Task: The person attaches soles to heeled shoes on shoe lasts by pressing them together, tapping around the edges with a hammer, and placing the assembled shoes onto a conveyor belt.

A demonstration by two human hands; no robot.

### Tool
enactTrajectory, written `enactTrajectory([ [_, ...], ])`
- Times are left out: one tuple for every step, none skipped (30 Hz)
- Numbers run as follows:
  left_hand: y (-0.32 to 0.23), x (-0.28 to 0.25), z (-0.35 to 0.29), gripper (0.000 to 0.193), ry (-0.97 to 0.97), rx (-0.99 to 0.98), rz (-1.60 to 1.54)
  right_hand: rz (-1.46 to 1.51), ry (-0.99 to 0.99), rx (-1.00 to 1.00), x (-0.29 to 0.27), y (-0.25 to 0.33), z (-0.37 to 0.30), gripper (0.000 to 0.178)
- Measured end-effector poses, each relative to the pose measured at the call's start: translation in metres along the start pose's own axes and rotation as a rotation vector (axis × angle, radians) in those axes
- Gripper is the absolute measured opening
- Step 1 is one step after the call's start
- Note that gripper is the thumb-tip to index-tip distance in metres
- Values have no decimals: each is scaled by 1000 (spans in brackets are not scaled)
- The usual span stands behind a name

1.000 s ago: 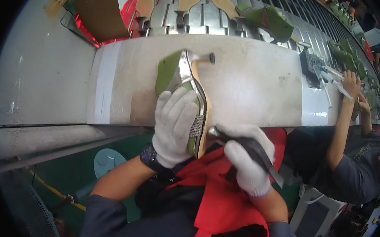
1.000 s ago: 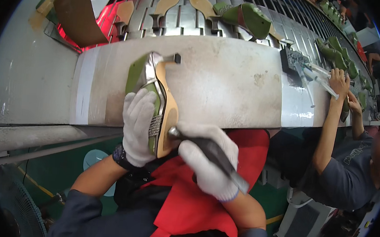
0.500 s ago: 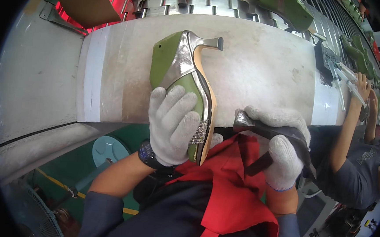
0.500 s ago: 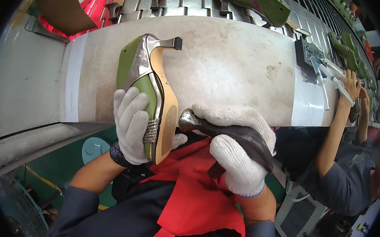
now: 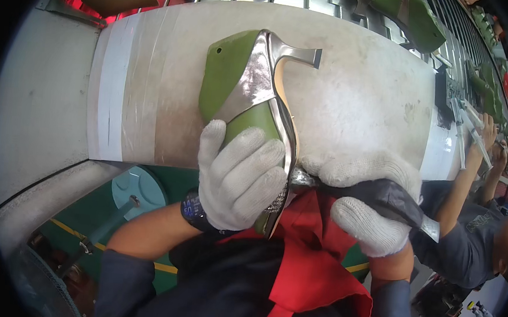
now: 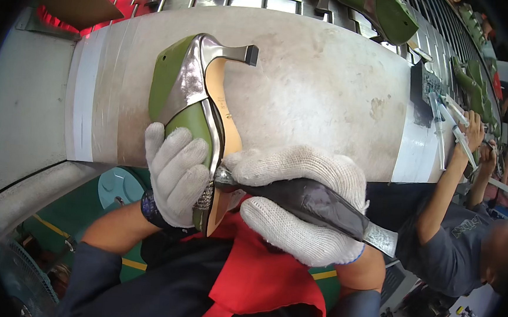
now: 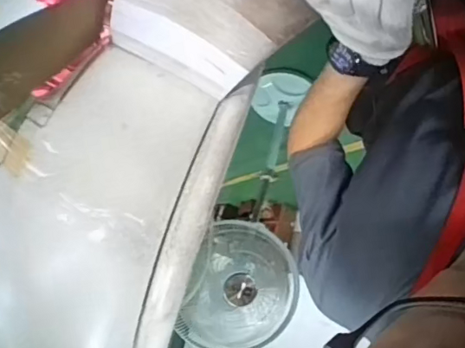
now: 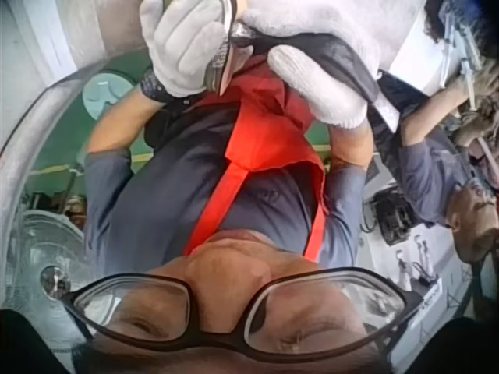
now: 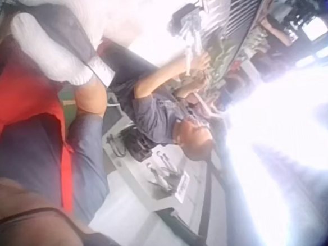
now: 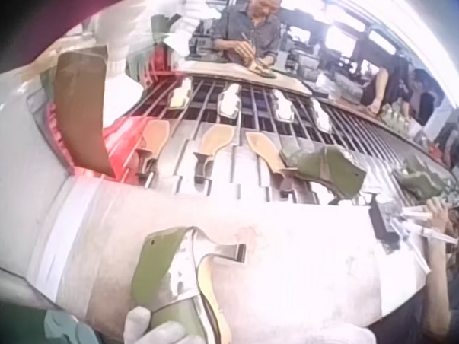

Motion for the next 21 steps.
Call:
enactTrajectory([
  [0, 0, -1, 40, -13, 0, -9, -5, 3, 5, -1, 4, 3, 30],
  [0, -2, 1, 40, -17, -7, -10, -103, 66, -104, 1, 15, 5, 29],
  [-1, -4, 4, 38, 29, -23, -27, -191, 137, -216, 5, 20, 5, 29],
  [-1, -4, 4, 36, 75, -40, -45, -53, 104, -203, 10, 14, 0, 28],
  [-1, -5, 2, 36, 75, -46, -35, -127, 171, -138, 13, 16, -5, 31],
  [-1, -6, 2, 36, 70, -59, -50, -198, 192, -169, 16, 22, -5, 31],
  [-1, -8, 1, 36, 66, -71, -65, -267, 213, -201, 20, 26, -6, 31],
  [-1, -8, 1, 37, 80, -63, -53, -261, 216, -203, 23, 30, -7, 31],
  [-1, -8, 3, 37, 81, -59, -55, -336, 215, -225, 26, 36, -10, 32],
  [-2, -7, 5, 37, 85, -60, -56, -409, 214, -248, 29, 39, -13, 32],
  [-2, -6, 7, 38, 91, -59, -57, -406, 209, -251, 32, 39, -17, 32],
  [-1, -6, 3, 37, 80, -51, -43, -367, 161, -287, 34, 34, -21, 33],
  [-1, -5, 1, 37, 89, -46, -29, -328, 111, -322, 35, 32, -26, 33],
  [-1, -5, 0, 37, 54, -42, -24, -297, 136, -305, 38, 29, -30, 32],
  [-2, -3, 2, 37, -3, -43, -50, -301, 150, -279, 40, 32, -36, 32],
  [-2, -2, 8, 30, -1, -70, -76, -307, 141, -263, 46, 35, -44, 31],
  [0, -6, 10, 30, -14, -71, -99, -311, 112, -310, 52, 35, -51, 34],
  [-2, -5, 11, 49, 90, -5, -29, -261, 77, -304, 52, 30, -62, 36],
  [-2, -3, 8, 70, 199, 59, 52, -200, 48, -299, 50, 19, -70, 38],
  [-4, -3, 9, 72, 201, 86, 95, -75, 69, -266, 46, 8, -75, 39],
  [-3, -5, 9, 74, 201, 92, 104, -93, 58, -266, 43, 5, -77, 39],
])
Point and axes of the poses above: each hand's wrist, its own z-axis towards the middle knuckle, its own x-axis out of the palm, y = z × x, the point moved 5 cm from there along z, towards the middle knuckle, and after that the axes turned 8 degrees about -y, right-handed, at the moved point
